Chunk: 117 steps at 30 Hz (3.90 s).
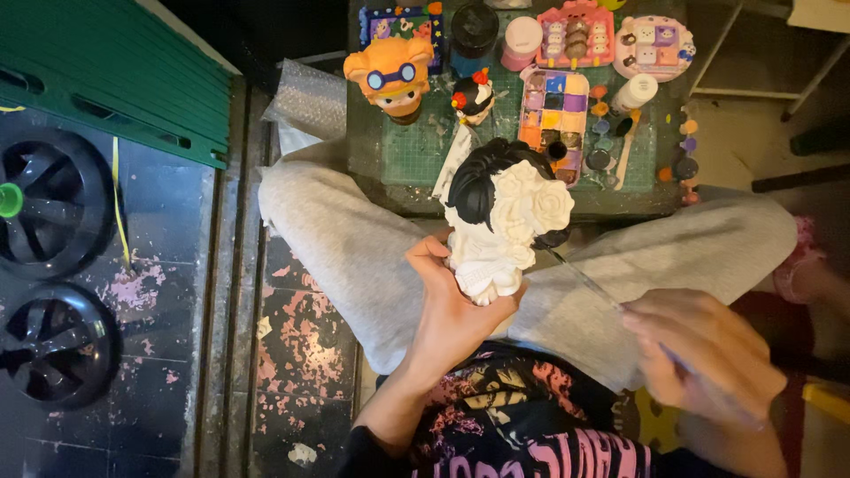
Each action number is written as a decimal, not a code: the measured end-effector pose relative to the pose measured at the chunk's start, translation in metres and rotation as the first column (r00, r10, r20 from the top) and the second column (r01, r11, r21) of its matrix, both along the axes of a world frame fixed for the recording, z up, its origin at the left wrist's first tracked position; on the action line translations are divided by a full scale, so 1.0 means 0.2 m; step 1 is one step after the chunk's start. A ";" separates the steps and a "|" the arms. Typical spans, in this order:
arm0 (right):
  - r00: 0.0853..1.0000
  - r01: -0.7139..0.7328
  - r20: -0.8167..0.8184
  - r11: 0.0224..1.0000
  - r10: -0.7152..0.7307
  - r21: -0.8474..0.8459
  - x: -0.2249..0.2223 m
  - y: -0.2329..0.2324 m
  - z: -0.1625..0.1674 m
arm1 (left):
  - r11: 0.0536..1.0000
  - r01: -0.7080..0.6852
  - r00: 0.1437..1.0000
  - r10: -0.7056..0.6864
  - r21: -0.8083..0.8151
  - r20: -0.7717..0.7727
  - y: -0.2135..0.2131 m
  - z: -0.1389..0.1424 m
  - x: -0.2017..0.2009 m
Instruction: The person sits on the floor holding a small white bust figurine on their lap and paints its black hair and details with a small paintbrush, dipping the brush toward the paint palette on the table and rotating the figurine to reach different sides.
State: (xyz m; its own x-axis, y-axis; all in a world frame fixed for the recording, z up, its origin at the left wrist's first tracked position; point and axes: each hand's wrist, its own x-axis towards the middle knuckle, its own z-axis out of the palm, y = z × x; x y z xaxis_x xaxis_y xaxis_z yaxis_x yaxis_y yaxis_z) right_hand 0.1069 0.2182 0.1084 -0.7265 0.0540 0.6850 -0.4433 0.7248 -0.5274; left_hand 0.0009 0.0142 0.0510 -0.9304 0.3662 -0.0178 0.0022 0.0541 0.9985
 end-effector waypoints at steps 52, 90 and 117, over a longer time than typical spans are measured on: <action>0.979 -0.157 -0.189 0.856 0.071 -0.492 0.12 0.30 -0.41 | 0.979 0.160 0.978 -0.175 0.128 0.116 -0.02 0.01 0.01; 0.997 0.074 -0.005 0.984 -0.075 0.163 0.13 -0.02 -0.10 | 0.970 0.170 0.953 -0.206 0.173 0.222 -0.01 -0.01 0.00; 0.907 0.310 0.293 0.951 -0.301 0.018 -0.52 0.33 -0.67 | 0.992 0.111 0.936 -0.084 -0.059 0.342 0.11 -0.41 -0.34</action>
